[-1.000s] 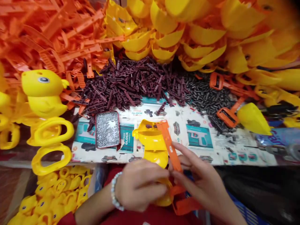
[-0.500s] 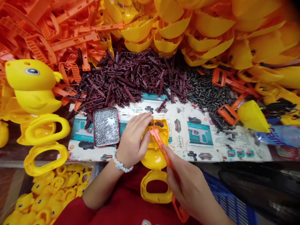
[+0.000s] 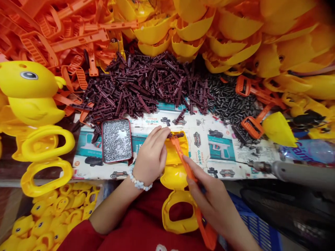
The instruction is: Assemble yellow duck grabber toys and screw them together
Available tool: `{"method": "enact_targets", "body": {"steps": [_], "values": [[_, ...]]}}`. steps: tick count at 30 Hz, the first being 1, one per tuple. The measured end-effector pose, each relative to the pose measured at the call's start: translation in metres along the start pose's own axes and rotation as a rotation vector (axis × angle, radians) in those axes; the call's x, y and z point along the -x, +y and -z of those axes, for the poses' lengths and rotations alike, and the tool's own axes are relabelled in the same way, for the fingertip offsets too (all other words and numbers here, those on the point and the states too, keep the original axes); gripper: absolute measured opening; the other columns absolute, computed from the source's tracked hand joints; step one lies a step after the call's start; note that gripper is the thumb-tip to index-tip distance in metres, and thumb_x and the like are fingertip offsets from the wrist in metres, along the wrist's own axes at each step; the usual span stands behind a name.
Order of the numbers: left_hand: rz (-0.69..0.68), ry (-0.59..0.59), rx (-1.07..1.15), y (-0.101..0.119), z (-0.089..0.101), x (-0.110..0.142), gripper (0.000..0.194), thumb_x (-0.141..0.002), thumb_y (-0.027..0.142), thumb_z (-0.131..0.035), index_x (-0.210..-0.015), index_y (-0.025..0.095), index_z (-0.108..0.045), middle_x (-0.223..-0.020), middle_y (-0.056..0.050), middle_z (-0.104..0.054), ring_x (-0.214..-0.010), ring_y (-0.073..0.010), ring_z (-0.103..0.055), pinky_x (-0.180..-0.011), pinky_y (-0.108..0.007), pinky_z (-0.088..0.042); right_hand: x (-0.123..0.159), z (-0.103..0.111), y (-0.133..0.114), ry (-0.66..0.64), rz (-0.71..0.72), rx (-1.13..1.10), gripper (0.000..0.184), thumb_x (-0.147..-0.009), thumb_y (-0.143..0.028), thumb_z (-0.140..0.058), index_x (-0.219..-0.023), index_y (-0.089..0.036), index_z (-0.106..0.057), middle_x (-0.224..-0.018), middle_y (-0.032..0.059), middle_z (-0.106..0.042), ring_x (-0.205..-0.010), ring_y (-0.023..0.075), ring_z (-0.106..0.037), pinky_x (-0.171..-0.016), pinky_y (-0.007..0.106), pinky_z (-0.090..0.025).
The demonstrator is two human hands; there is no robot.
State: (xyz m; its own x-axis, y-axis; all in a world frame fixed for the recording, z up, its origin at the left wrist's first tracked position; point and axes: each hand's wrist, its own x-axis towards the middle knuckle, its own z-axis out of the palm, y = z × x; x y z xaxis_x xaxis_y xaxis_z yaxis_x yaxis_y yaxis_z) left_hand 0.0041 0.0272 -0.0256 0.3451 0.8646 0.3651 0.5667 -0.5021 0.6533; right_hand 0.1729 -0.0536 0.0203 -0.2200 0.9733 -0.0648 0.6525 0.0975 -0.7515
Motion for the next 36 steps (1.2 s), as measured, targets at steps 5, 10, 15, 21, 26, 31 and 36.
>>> {"method": "enact_targets", "body": {"steps": [5, 10, 15, 21, 26, 31, 36], "values": [[-0.009, -0.017, -0.026, 0.0, 0.0, 0.003, 0.045, -0.086, 0.004, -0.036, -0.129, 0.013, -0.041, -0.129, -0.011, -0.054, -0.128, -0.0213, -0.043, -0.107, -0.044, -0.041, 0.0, -0.003, -0.004, 0.0, -0.119, -0.128, 0.041, -0.098, -0.024, -0.032, -0.138, -0.015, -0.038, -0.112, 0.0056, -0.055, -0.108, 0.0197, -0.053, -0.09, 0.03, -0.051], [-0.018, -0.027, -0.029, 0.001, 0.001, 0.004, 0.041, -0.087, 0.005, -0.037, -0.127, 0.013, -0.041, -0.129, -0.012, -0.054, -0.129, -0.0207, -0.041, -0.107, -0.044, -0.04, -0.003, -0.018, -0.011, 0.082, 0.074, 0.474, 0.044, -0.093, -0.016, -0.027, -0.133, -0.004, -0.039, -0.087, 0.0084, -0.059, -0.062, 0.0171, -0.057, -0.049, 0.025, -0.046], [0.017, -0.087, -0.071, 0.002, 0.007, -0.011, 0.029, -0.089, 0.024, -0.048, -0.115, 0.011, -0.05, -0.12, -0.013, -0.059, -0.113, -0.0243, -0.054, -0.098, -0.044, -0.046, -0.005, -0.019, -0.012, 0.093, 0.089, 0.49, 0.04, -0.093, -0.017, -0.026, -0.131, -0.008, -0.038, -0.085, 0.0053, -0.058, -0.061, 0.0148, -0.056, -0.051, 0.025, -0.042], [0.059, -0.294, -0.206, 0.003, 0.009, -0.031, 0.031, -0.083, 0.044, -0.056, -0.091, 0.014, -0.059, -0.09, -0.008, -0.064, -0.086, -0.0241, -0.059, -0.074, -0.037, -0.05, 0.014, -0.018, 0.001, 0.116, 0.045, 0.099, 0.009, -0.094, -0.016, -0.041, -0.085, -0.015, -0.045, -0.074, -0.0001, -0.049, -0.059, 0.0098, -0.049, -0.052, 0.02, -0.037], [0.13, -0.369, -0.136, 0.009, 0.007, -0.031, 0.023, -0.085, 0.036, -0.054, -0.09, 0.014, -0.057, -0.086, -0.005, -0.062, -0.079, -0.0193, -0.06, -0.068, -0.031, -0.049, 0.015, -0.017, 0.004, 0.06, 0.134, -0.015, 0.011, -0.094, -0.012, -0.041, -0.09, -0.015, -0.051, -0.094, 0.0045, -0.05, -0.086, 0.0154, -0.048, -0.078, 0.027, -0.04], [0.102, -0.429, -0.156, 0.014, 0.009, -0.029, 0.024, -0.089, 0.036, -0.048, -0.094, 0.016, -0.061, -0.092, -0.005, -0.063, -0.079, -0.0181, -0.062, -0.066, -0.029, -0.049, 0.013, -0.019, 0.005, -0.02, 0.253, -0.004, 0.015, -0.096, -0.01, -0.038, -0.088, -0.013, -0.051, -0.087, 0.0048, -0.05, -0.08, 0.0166, -0.045, -0.076, 0.029, -0.037], [0.055, -0.376, -0.139, 0.01, 0.008, -0.026, 0.026, -0.091, 0.036, -0.045, -0.093, 0.016, -0.062, -0.092, -0.005, -0.065, -0.08, -0.017, -0.063, -0.068, -0.027, -0.049, -0.015, 0.01, 0.033, 0.113, 0.305, 0.071, 0.01, -0.094, -0.015, -0.044, -0.09, -0.014, -0.052, -0.09, 0.0041, -0.053, -0.081, 0.015, -0.049, -0.073, 0.026, -0.04]]}}
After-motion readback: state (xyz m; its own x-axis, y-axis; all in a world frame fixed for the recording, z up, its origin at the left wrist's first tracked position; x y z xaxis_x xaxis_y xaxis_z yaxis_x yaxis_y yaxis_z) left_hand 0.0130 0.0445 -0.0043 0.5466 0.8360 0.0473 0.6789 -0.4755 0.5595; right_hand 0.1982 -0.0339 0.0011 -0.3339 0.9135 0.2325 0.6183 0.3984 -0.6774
